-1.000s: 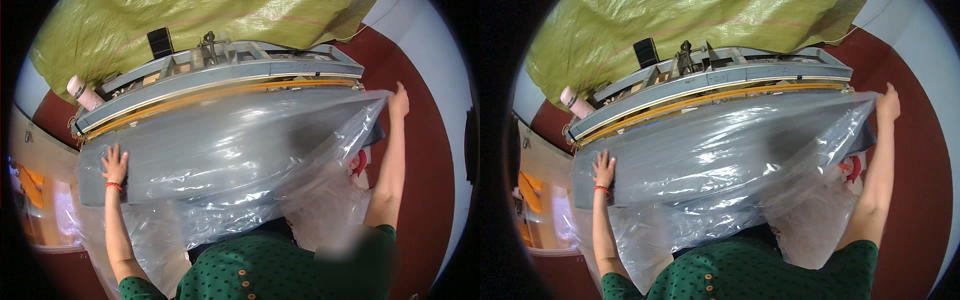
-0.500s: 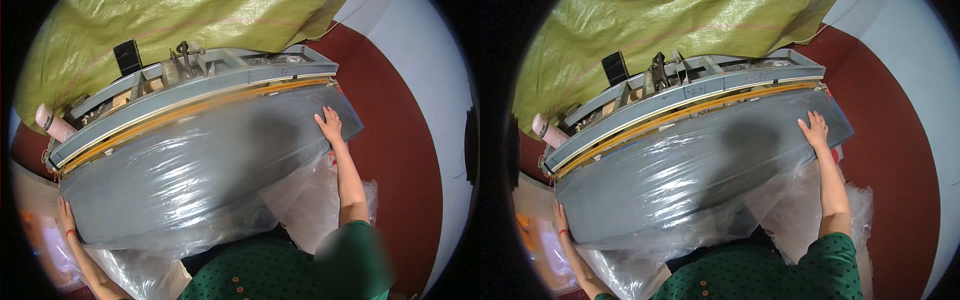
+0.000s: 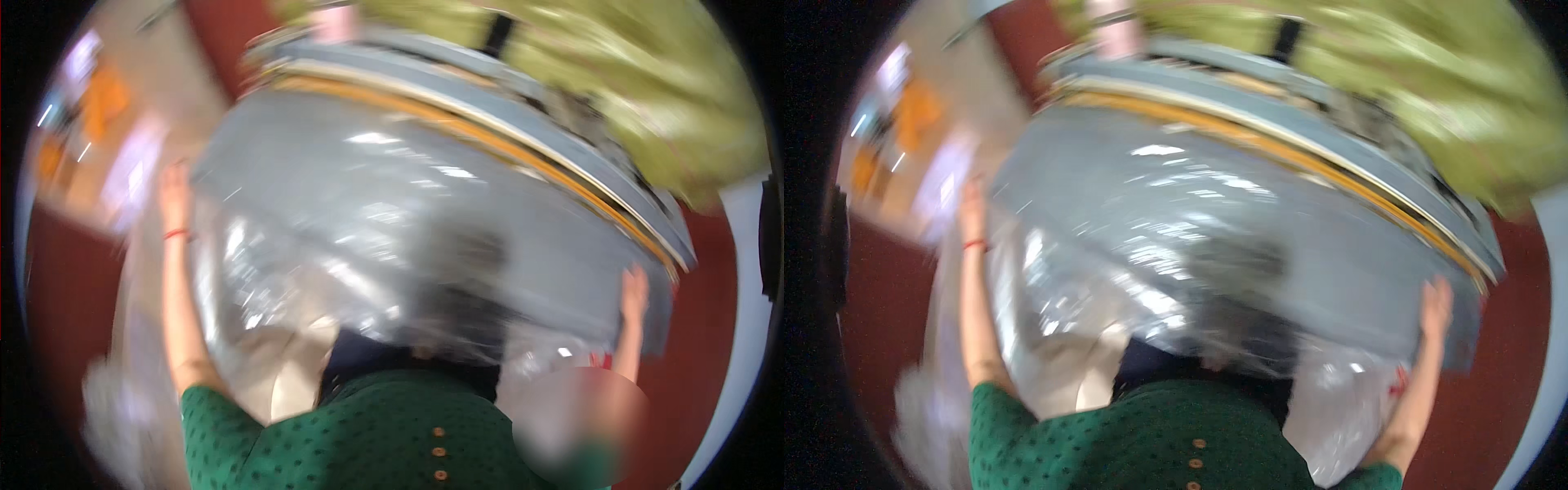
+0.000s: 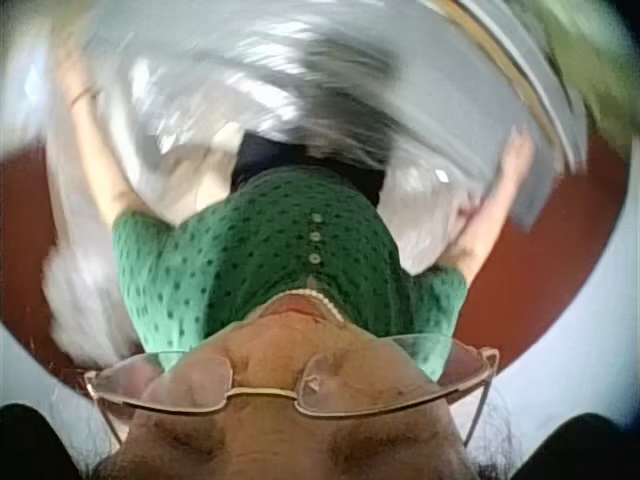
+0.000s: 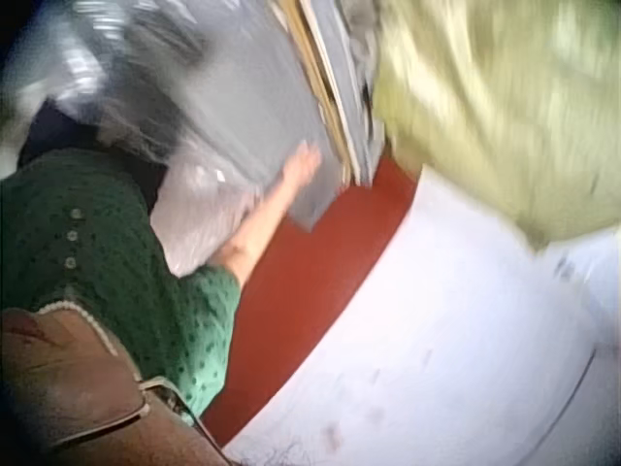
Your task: The recorder is using an industrial heat sealing machine to seal large plastic bags.
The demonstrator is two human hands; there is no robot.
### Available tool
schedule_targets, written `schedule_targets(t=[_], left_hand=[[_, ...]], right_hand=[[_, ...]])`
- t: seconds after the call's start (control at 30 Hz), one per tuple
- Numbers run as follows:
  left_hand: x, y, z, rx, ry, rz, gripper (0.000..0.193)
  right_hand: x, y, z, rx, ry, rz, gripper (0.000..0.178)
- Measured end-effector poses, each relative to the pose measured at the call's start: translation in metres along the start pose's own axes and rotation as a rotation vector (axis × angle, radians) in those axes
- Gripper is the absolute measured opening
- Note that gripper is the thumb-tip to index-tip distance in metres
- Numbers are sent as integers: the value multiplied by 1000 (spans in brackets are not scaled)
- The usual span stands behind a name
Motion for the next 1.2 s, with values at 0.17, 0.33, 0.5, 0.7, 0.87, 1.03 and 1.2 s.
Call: schedule_targets(t=[0.17, 0.33, 0.5, 0.7, 0.87, 1.03, 1.2], left_hand=[[5, -228, -74, -691, -565, -57, 52], [-55, -448, -148, -1191, -255, -228, 50], [-81, -627, -200, -1221, 297, -321, 36], [-101, -691, -237, -1620, 75, -251, 26], [-82, -642, -248, -1522, -208, -68, 20], [-82, -392, -162, -1249, -1033, 51, 16], [-228, -165, 45, -405, -1728, -240, 29]], right_hand=[[-26, 65, 95, -368, 104, 245, 44], [-31, 49, -13, -487, 127, 330, 50], [-1, 21, -119, -565, 194, 247, 46], [22, 16, -143, -642, 215, 168, 44], [18, 10, -140, -686, 302, 153, 39], [57, -54, -236, -610, 666, -215, 29], [106, -201, -408, -798, 834, -790, 27]])
Point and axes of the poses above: each hand's wrist, its own y-axis towards the middle knuckle, its own x-axis out of the palm, z = x × y, the point moved 9 cm from there along y, towards the middle knuckle, and after that the axes turned 12 degrees about y, right-handed, at the moved point
